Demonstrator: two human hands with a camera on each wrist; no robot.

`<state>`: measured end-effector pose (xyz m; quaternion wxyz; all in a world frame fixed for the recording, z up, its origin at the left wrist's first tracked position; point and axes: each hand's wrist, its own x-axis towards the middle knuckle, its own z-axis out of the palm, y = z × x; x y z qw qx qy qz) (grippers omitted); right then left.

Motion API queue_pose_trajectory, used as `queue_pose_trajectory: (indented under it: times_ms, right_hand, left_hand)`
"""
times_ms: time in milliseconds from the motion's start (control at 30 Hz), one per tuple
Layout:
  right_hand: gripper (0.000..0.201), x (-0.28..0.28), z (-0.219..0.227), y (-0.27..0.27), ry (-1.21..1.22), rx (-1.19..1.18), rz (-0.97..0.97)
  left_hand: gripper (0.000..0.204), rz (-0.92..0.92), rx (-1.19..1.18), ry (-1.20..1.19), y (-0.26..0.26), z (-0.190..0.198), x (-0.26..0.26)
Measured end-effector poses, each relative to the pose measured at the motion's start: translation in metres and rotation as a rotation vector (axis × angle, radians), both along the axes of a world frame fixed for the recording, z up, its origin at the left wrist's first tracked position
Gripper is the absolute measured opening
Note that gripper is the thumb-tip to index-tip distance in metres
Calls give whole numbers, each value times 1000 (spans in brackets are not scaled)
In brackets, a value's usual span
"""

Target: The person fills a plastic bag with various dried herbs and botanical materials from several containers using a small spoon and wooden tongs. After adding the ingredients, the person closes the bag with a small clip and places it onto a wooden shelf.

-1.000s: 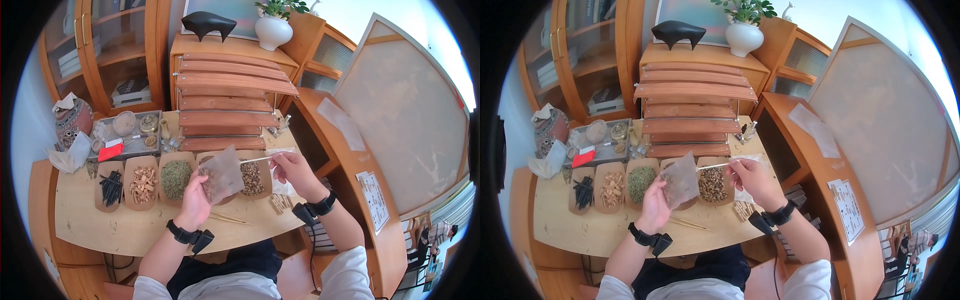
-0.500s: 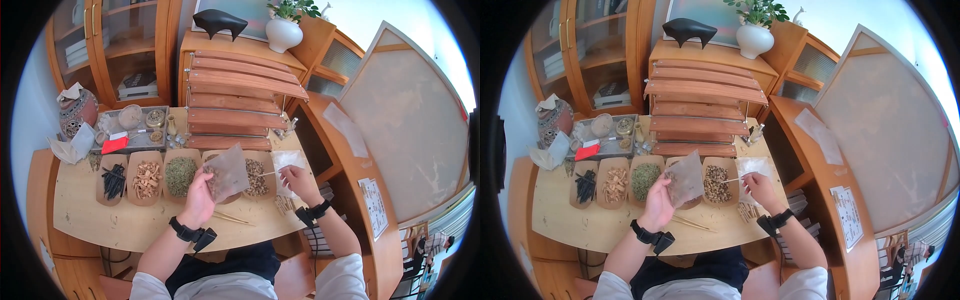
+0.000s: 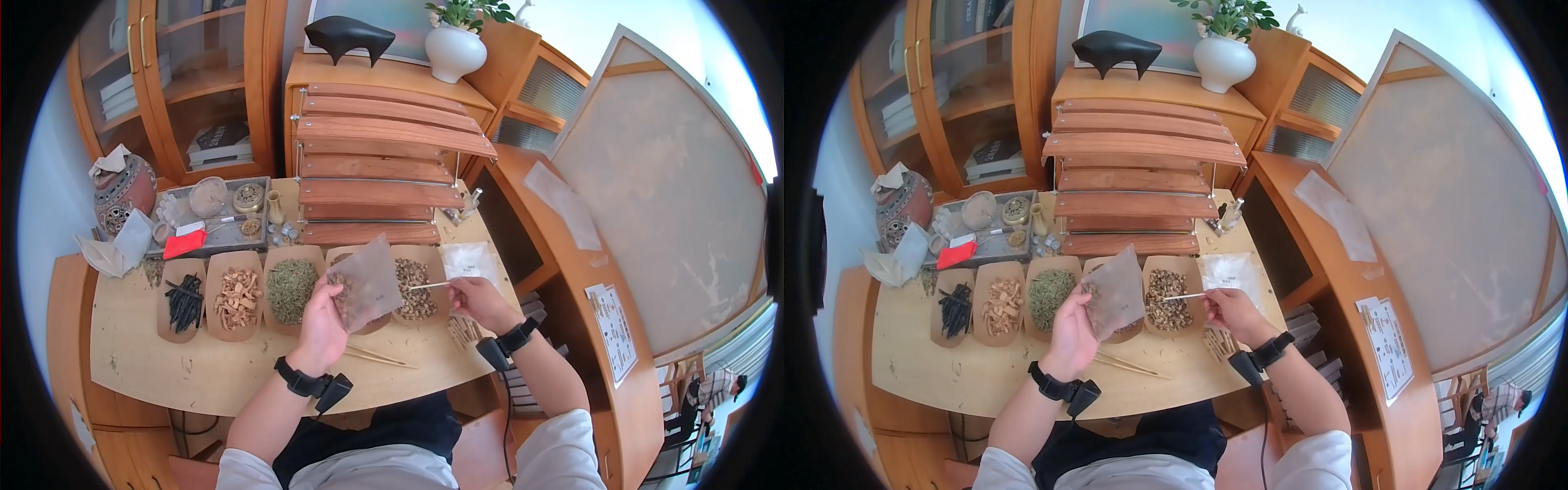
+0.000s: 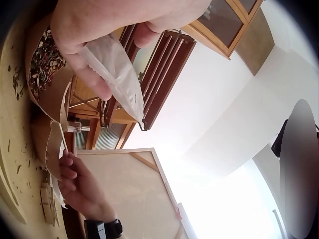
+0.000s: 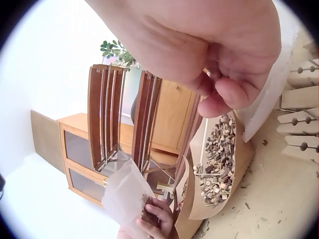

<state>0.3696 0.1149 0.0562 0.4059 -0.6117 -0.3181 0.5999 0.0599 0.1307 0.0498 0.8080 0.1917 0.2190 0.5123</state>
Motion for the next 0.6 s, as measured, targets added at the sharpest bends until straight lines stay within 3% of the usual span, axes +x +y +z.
queue_pose_trajectory:
  times_ms: [167,400,600]
  right_hand:
    - [20,4,15,0,-6,25,-1]
    - [20,-20,76,0,13,145,23]
    - [25,-53,94,-11,-175,262,103]
  left_hand:
    - [43,1,-1,9,0,-1,0]
    - [42,1,-4,24,-1,0,0]
    - [43,-14,4,19,0,1,1]
